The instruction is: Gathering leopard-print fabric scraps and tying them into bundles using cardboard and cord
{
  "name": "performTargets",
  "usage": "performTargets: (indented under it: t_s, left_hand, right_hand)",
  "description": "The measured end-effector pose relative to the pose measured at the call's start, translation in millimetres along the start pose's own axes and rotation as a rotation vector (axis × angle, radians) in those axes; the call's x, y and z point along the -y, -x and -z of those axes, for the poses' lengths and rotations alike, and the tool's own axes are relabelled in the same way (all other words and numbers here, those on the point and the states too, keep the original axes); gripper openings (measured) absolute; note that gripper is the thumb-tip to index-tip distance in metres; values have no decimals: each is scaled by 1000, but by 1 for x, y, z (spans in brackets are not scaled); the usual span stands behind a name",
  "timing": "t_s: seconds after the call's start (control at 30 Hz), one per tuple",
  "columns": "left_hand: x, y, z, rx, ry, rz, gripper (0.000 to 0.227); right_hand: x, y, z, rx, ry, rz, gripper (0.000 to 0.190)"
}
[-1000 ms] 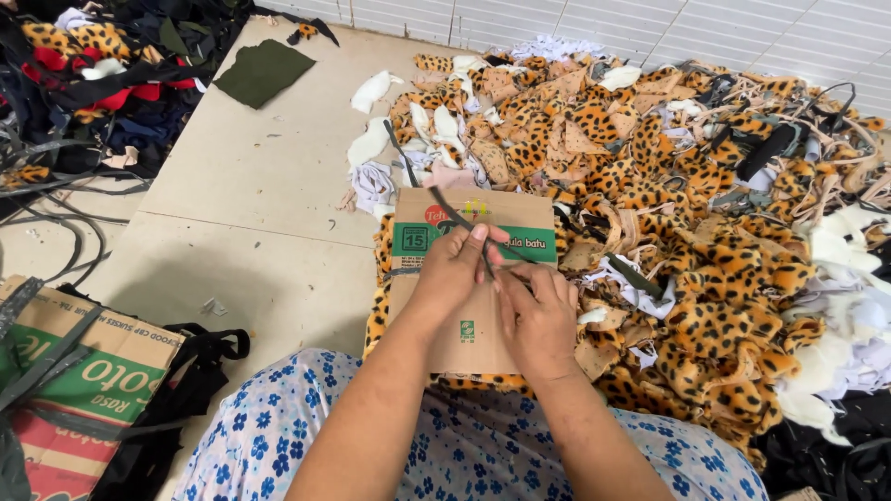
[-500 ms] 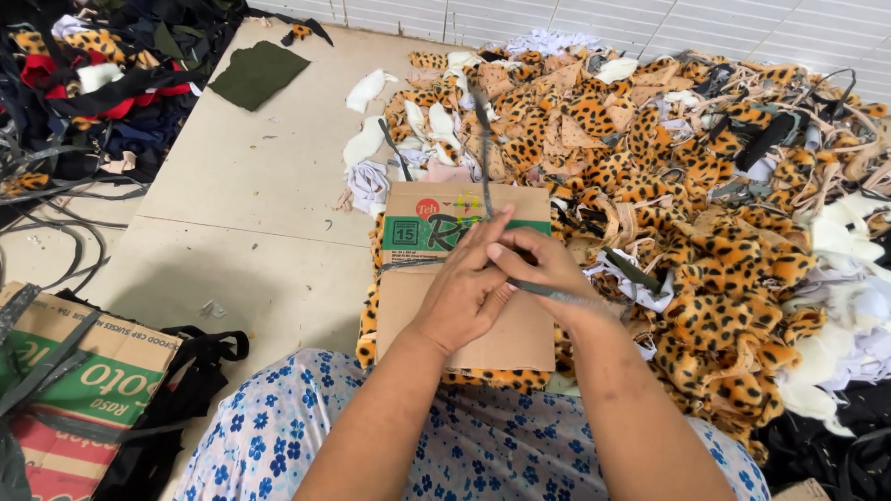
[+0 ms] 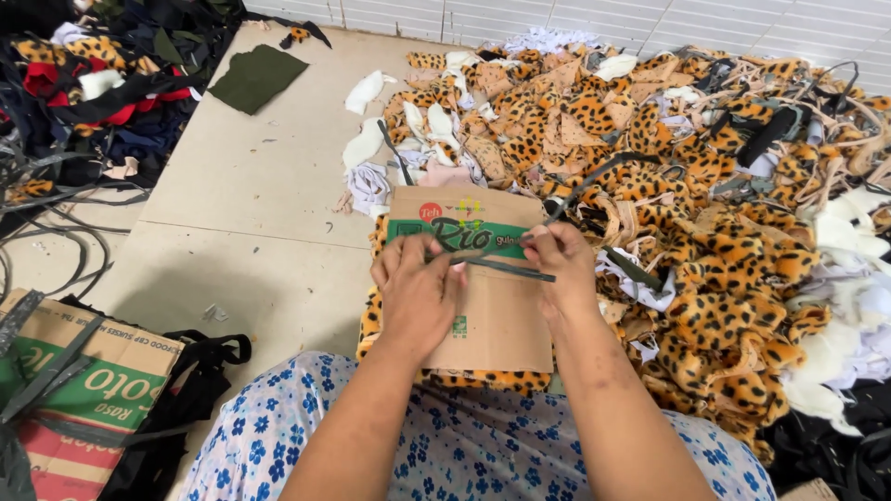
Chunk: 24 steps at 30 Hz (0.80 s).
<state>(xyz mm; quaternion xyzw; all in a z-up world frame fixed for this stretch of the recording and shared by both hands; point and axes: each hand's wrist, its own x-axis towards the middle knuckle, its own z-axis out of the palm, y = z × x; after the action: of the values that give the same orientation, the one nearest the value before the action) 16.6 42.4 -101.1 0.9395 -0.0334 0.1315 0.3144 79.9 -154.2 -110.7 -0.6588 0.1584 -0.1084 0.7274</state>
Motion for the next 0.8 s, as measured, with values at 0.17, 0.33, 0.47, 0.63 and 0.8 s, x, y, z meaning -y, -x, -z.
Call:
performTargets:
  t_s: [0.17,0.33,0.47,0.63,0.8]
  left_hand:
    - [14,-3,-14,21,-52,86,34]
    - [0,-4,-7,-20,-43,49,38]
    - [-19,-18,35,51,335,291,45]
    - [-64,-30,62,194,529,551,64]
    - [-52,-20,41,209,478,284,53]
  right_hand:
    - [4,3,3,-41,-326,-136,8]
    - [34,34,-14,127,-649,-195,10]
    - [17,30,-15,317,-372,-77,10]
    - [20,45,-25,468,199,344,14]
    - [20,51,-24,327,308,411,13]
